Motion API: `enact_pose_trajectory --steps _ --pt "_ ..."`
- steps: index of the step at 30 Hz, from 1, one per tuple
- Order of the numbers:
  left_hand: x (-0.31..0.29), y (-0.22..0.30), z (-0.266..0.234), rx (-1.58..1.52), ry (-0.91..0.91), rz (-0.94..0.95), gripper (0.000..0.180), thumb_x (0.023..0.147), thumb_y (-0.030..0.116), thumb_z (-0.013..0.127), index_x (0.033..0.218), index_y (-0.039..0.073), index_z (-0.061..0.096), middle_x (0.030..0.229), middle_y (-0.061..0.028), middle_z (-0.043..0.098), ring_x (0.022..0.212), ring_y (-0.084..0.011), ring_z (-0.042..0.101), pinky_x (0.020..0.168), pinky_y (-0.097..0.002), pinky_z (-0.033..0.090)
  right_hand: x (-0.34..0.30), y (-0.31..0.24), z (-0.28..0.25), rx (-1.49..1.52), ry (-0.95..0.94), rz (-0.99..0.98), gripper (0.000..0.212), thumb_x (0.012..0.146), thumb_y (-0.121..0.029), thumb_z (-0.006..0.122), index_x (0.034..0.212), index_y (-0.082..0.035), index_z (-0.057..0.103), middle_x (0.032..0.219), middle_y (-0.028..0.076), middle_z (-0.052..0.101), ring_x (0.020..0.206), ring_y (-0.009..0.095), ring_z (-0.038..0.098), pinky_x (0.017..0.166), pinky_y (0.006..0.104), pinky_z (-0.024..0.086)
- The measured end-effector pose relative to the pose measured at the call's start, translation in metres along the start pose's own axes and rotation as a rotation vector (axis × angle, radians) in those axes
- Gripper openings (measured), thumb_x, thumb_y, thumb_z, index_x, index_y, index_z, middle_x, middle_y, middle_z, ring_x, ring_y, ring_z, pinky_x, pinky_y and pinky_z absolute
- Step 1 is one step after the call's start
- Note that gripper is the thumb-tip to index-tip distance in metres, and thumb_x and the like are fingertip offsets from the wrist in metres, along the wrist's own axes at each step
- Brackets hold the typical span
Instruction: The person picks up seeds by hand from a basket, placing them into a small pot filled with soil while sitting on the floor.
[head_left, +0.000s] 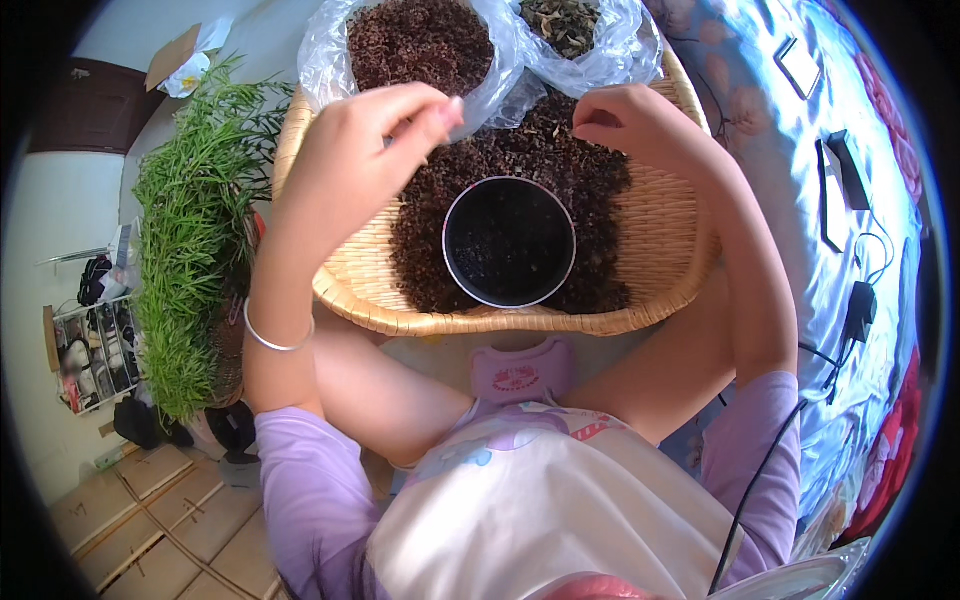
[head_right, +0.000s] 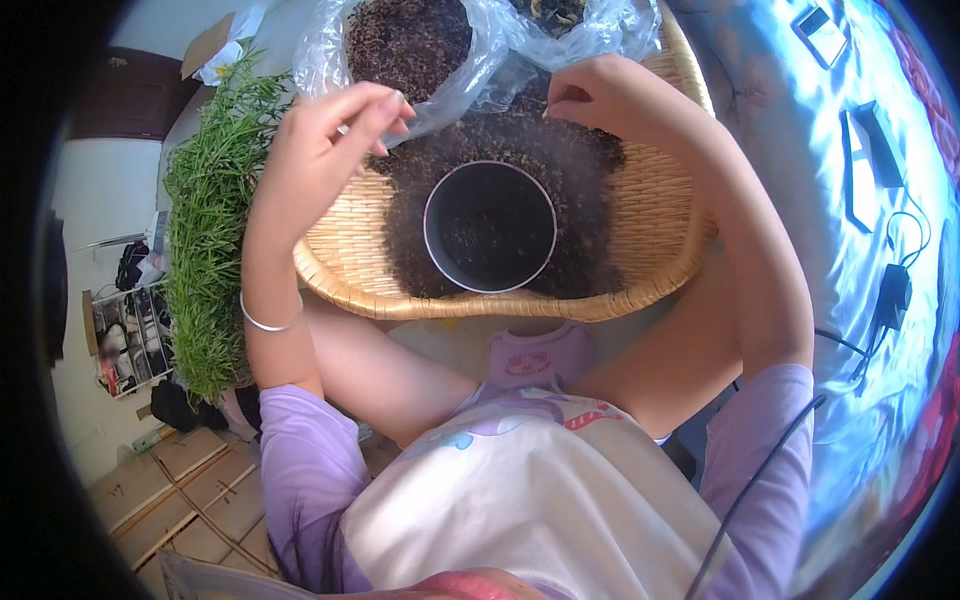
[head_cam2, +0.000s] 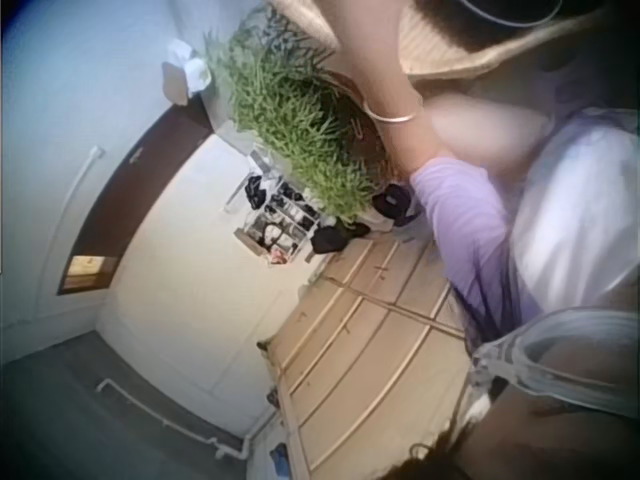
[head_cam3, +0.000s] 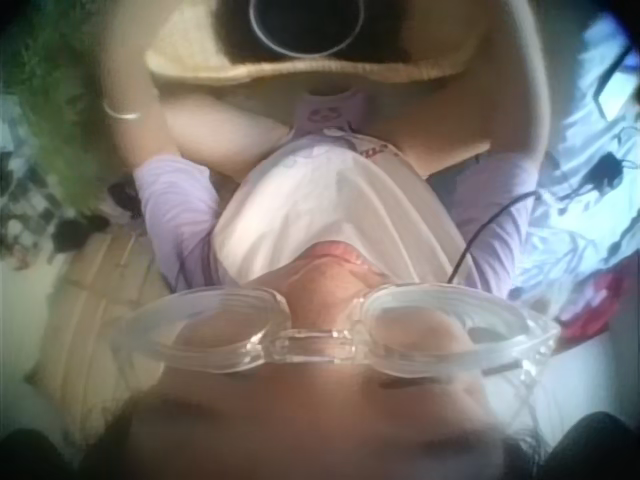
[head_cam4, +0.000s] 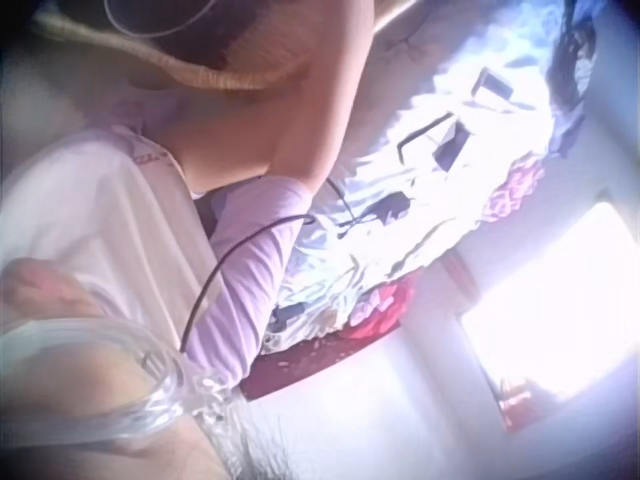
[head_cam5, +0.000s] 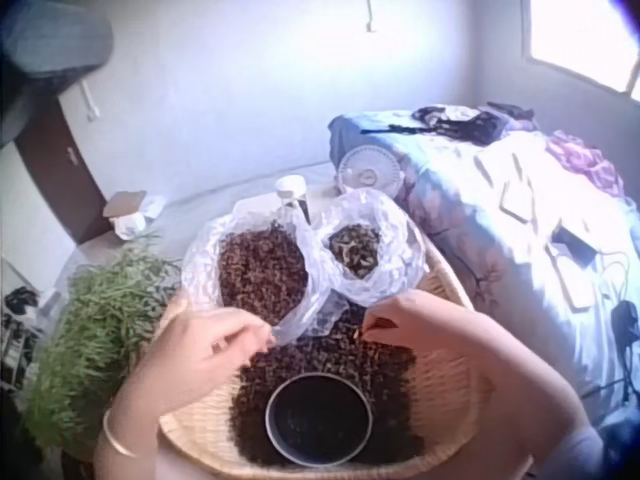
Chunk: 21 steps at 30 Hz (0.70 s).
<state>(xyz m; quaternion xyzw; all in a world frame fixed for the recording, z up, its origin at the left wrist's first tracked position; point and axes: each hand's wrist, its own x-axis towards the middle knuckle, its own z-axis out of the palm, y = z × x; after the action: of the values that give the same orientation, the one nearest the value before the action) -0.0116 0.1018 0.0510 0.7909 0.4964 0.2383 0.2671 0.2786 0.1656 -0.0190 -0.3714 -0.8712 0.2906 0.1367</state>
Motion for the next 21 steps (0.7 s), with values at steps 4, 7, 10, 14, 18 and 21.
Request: enact_pose_trajectory --steps 4,7,10,14,18,21 --pt "-0.014 0.011 0.014 -0.163 -0.118 -0.021 0.027 0.095 0.023 0.055 0.107 0.001 0.064 0.094 -0.0053 0.065 0.071 -0.0080 0.060 0.055 -0.0192 0.047 -0.006 -0.035 -0.006 0.405 -0.067 0.243 0.014 0.088 -0.017 0.064 0.092 -0.004 0.064 0.076 0.001 0.063 0.064 0.007 0.057 0.056 0.0225 0.047" --pt "-0.016 0.016 0.028 -0.246 -0.166 -0.062 0.031 0.093 0.021 0.057 0.117 0.003 0.060 0.093 -0.0033 0.063 0.072 -0.0078 0.060 0.053 -0.0190 0.047 -0.011 -0.050 -0.010 0.689 -0.100 0.233 0.013 0.088 -0.017 0.065 0.091 -0.004 0.063 0.074 -0.001 0.060 0.061 0.004 0.055 0.053 0.0188 0.044" --pt "-0.017 0.026 0.026 -0.533 -0.302 -0.229 0.034 0.091 0.019 0.061 0.119 -0.001 0.057 0.098 -0.0063 0.064 0.072 -0.0078 0.059 0.051 -0.0186 0.048 -0.013 -0.062 -0.007 0.838 -0.107 0.205 0.014 0.089 -0.018 0.065 0.088 -0.004 0.061 0.073 -0.002 0.059 0.059 0.004 0.054 0.052 0.0177 0.043" --pt "-0.019 0.027 0.024 -0.715 -0.376 -0.297 0.032 0.090 0.017 0.062 0.115 -0.002 0.057 0.103 -0.0089 0.065 0.071 -0.0076 0.058 0.049 -0.0183 0.049 -0.012 -0.071 -0.003 0.900 -0.132 0.199 0.013 0.089 -0.017 0.065 0.088 -0.004 0.061 0.073 -0.002 0.059 0.059 0.004 0.055 0.051 0.0179 0.044" --pt "-0.018 0.027 0.024 -0.740 -0.361 -0.290 0.026 0.091 0.017 0.061 0.110 -0.002 0.058 0.102 -0.0081 0.065 0.071 -0.0068 0.058 0.048 -0.0179 0.048 -0.011 -0.069 0.002 0.866 -0.135 0.232 0.018 0.085 -0.022 0.064 0.091 -0.005 0.066 0.073 0.000 0.062 0.061 0.005 0.055 0.055 0.0188 0.042" --pt "-0.018 0.025 0.028 -0.687 -0.316 -0.299 0.025 0.092 0.018 0.060 0.108 -0.001 0.059 0.100 -0.0071 0.066 0.069 -0.0062 0.058 0.048 -0.0170 0.047 -0.010 -0.073 0.002 0.855 -0.125 0.220 0.019 0.085 -0.022 0.064 0.092 -0.005 0.066 0.073 -0.001 0.062 0.061 0.005 0.054 0.055 0.0188 0.042"
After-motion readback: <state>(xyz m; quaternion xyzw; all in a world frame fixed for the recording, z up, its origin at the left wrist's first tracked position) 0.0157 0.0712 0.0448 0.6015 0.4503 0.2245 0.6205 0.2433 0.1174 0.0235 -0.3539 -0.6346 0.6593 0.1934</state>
